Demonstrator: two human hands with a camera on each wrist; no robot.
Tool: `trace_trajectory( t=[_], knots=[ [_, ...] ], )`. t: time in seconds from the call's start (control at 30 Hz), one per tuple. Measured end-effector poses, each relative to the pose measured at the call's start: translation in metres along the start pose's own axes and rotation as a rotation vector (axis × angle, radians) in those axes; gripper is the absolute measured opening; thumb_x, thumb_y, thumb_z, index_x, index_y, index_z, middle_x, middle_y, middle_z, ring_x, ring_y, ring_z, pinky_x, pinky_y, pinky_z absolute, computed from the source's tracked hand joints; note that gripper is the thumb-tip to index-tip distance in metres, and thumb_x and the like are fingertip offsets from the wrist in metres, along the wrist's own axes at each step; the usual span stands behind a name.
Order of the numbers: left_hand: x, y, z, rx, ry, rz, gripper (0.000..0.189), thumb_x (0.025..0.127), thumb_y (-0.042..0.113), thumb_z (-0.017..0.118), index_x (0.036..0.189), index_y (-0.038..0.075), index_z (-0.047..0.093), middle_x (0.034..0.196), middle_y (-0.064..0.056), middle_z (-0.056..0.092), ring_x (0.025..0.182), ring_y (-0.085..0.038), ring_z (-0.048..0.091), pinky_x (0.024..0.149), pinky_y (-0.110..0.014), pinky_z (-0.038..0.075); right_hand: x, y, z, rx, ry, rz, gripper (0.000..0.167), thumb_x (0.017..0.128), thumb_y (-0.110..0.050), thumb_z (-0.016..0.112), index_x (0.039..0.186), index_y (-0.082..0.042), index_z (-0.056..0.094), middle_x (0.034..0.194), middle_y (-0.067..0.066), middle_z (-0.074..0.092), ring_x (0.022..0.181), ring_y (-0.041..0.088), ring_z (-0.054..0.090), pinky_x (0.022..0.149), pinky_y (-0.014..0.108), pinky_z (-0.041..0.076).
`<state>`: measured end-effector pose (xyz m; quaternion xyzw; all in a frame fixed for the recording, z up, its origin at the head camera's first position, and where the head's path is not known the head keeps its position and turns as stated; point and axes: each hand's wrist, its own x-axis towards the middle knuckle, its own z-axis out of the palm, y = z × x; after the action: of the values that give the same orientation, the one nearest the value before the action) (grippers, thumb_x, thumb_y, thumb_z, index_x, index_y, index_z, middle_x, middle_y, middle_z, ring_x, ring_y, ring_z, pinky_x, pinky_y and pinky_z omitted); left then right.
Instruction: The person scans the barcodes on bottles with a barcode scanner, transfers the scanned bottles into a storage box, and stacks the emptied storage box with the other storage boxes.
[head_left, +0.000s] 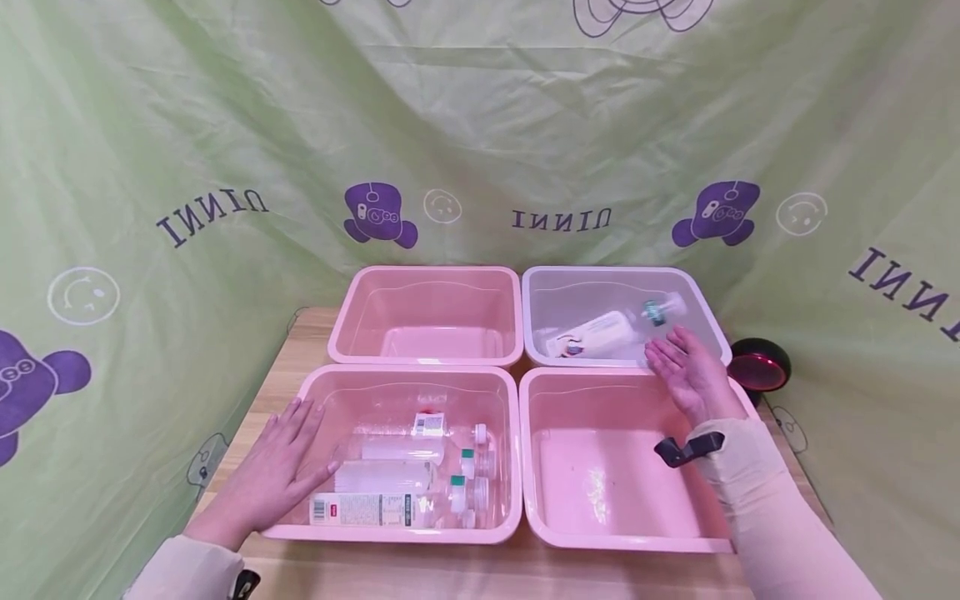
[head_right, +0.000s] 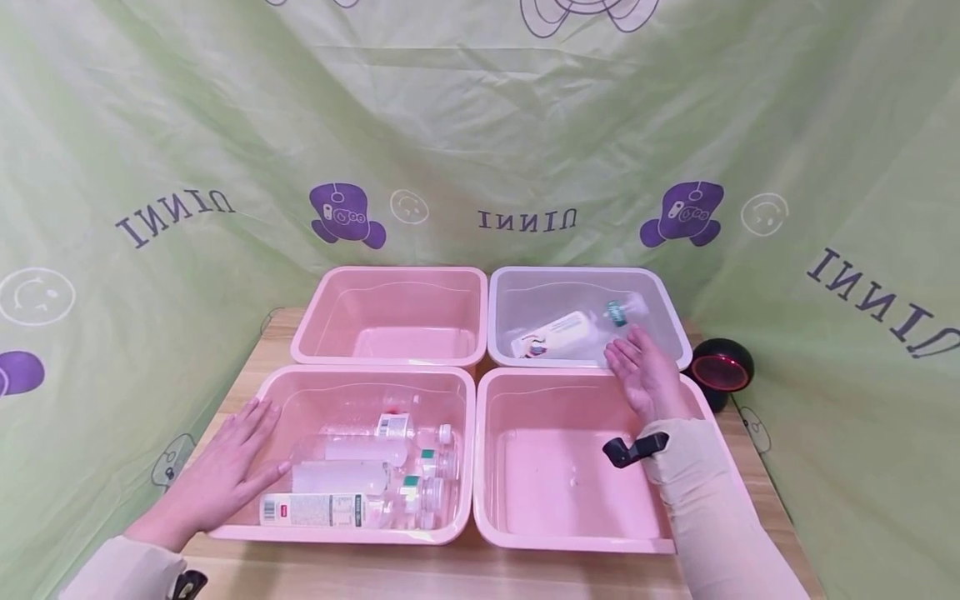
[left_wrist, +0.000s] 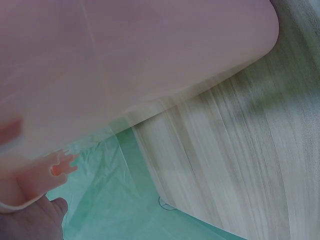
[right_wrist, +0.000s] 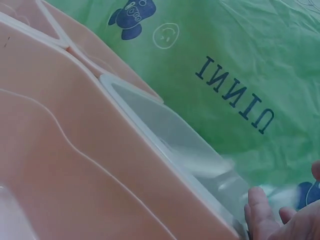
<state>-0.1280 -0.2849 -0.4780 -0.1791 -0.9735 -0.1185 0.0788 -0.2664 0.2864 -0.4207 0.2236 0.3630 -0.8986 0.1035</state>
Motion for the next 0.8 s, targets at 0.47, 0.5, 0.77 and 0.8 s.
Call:
trace_trajectory(
  t=[0.47, 0.5, 0.77, 0.8],
  knots=[
    [0.001, -0.001, -0.001, -0.006, -0.031, -0.006, 0.083, 0.103, 0.045, 0.058, 0.163, -0.001, 0.023, 0.165, -0.030, 0.021, 0.155, -0.044, 0.013, 0.123, -0.028, -0.009, -0.006, 0.020, 0.018, -0.272, -0.090, -0.121, 0.018, 0.111, -0.024, 0.045, 0.126, -0.015, 0.043, 0.137, 0.004, 0.049, 0.101, 0.006, 0.065, 0.098, 0.025, 0.054],
    [0.001, -0.001, -0.001, -0.008, -0.032, -0.006, 0.083, 0.103, 0.045, 0.058, 0.163, 0.000, 0.022, 0.165, -0.030, 0.020, 0.155, -0.044, 0.012, 0.121, -0.025, -0.010, -0.006, 0.024, 0.022, -0.316, -0.114, -0.142, 0.016, 0.112, -0.023, 0.044, 0.125, -0.014, 0.044, 0.133, 0.002, 0.052, 0.102, 0.005, 0.065, 0.099, 0.026, 0.054],
    [-0.001, -0.004, 0.002, 0.018, 0.027, 0.085, 0.074, 0.106, 0.034, 0.053, 0.160, -0.008, 0.024, 0.162, -0.035, 0.023, 0.155, -0.042, 0.013, 0.122, -0.023, -0.008, -0.015, 0.062, 0.064, -0.602, -0.291, -0.198, 0.039, 0.110, -0.012, 0.048, 0.144, 0.005, 0.040, 0.129, 0.005, 0.057, 0.103, 0.007, 0.065, 0.100, 0.031, 0.054],
    [-0.002, -0.004, 0.002, 0.022, 0.034, 0.093, 0.073, 0.106, 0.034, 0.053, 0.159, -0.009, 0.025, 0.162, -0.035, 0.023, 0.155, -0.042, 0.012, 0.122, -0.023, -0.008, -0.016, 0.068, 0.069, -0.652, -0.330, -0.198, 0.042, 0.109, -0.010, 0.048, 0.145, 0.009, 0.039, 0.131, 0.008, 0.056, 0.104, 0.008, 0.065, 0.101, 0.032, 0.054]
  ],
)
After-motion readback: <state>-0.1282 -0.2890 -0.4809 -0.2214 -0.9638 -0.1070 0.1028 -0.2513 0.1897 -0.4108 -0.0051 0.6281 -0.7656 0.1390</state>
